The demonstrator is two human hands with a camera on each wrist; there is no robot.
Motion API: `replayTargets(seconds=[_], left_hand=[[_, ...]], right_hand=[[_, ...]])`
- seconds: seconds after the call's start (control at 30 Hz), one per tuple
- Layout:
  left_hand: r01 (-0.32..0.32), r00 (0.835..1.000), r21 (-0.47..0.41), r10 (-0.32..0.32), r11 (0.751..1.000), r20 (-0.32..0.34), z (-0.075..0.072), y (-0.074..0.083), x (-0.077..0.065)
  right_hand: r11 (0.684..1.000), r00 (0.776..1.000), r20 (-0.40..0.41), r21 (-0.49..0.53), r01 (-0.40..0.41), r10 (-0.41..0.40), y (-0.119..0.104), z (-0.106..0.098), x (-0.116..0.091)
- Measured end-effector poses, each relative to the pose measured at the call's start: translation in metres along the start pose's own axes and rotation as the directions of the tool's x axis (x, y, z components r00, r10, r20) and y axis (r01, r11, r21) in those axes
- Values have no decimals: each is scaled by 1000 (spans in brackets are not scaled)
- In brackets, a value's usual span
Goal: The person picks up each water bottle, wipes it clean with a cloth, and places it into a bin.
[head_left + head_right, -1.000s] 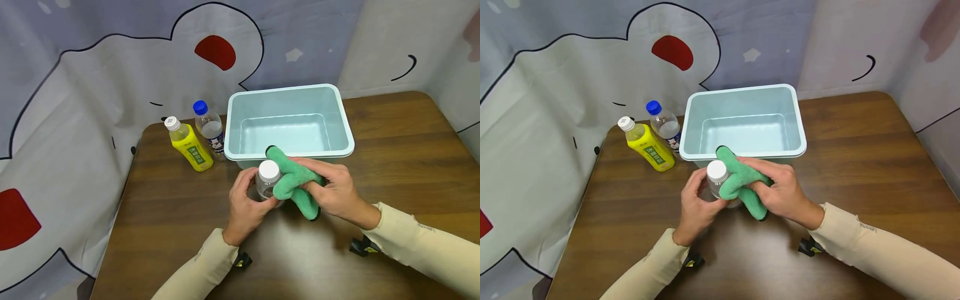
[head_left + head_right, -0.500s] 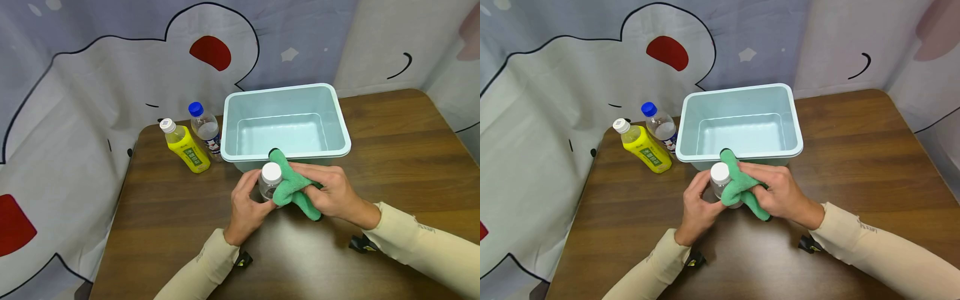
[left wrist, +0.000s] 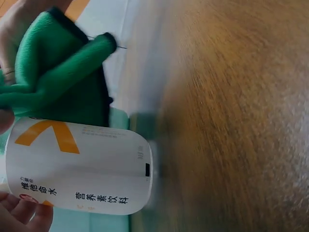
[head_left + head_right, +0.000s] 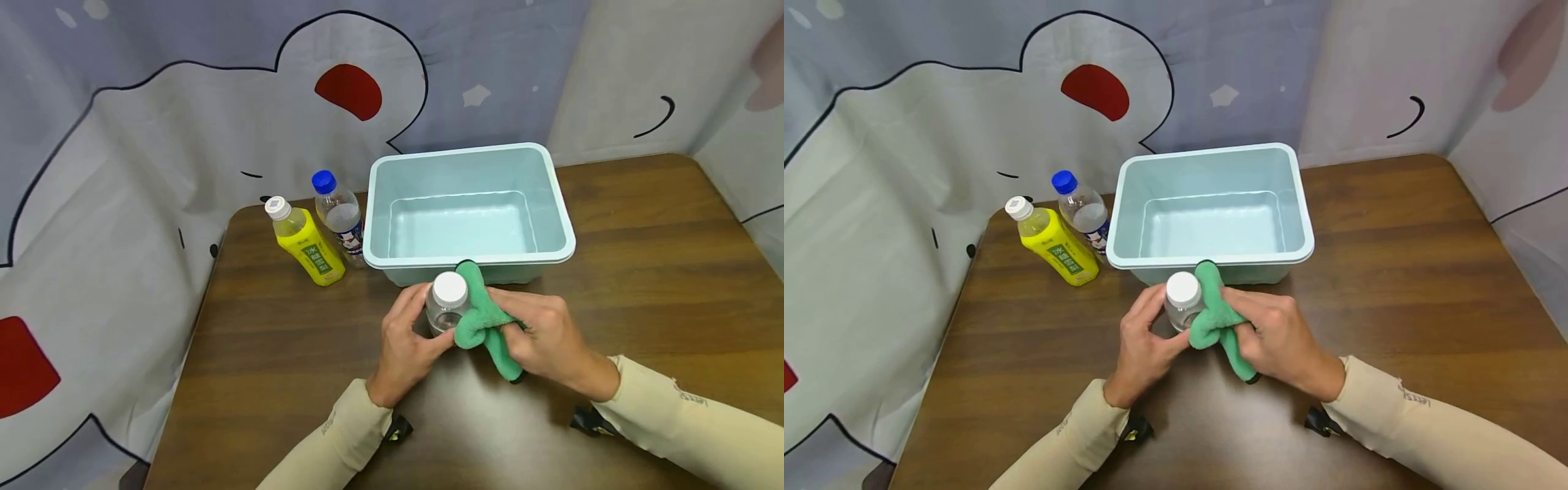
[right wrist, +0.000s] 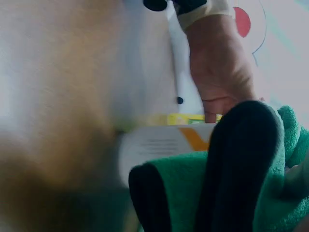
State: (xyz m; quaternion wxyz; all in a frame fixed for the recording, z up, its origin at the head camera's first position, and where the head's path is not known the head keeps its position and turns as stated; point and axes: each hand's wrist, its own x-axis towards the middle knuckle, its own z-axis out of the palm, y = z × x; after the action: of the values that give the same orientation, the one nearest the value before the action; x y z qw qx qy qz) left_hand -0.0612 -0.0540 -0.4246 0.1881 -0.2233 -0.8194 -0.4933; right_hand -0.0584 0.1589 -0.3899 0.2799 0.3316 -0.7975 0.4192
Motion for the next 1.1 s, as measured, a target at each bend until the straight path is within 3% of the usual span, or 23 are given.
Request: replayTargets(seconds=[0.2,0.43,0.5,0.63,0.8,0.93,1.1], left_hand=[[-12,1000,-22,12,1000,-10,2,-1,0],[-22,1000,-12,22,1000,-4,1,-2,2],[-22,1000,-25,22,999,3,1,-2,2],[-3,1000,-53,4,999,22,-1,-3,2],[21,998,-54,-18,998,60,-2,-1,1],[22,998,-52,-19,998,67,-2,-1,2],[6,997,-55,-2,998,74,-2,-1,2]], right_hand=[[993,985,137,-70,-92,101,12,4,-18],[979,939,308,-176,-100,152,28,4,-21],[979,941,295,-169,-117,164,26,-1,-15],[984,969,193,-110,-137,156,13,-15,6],[995,986,127,-14,-104,105,-3,-25,25],[993,982,147,9,-118,115,0,-21,21],[982,963,193,-35,-186,189,19,-5,-3]])
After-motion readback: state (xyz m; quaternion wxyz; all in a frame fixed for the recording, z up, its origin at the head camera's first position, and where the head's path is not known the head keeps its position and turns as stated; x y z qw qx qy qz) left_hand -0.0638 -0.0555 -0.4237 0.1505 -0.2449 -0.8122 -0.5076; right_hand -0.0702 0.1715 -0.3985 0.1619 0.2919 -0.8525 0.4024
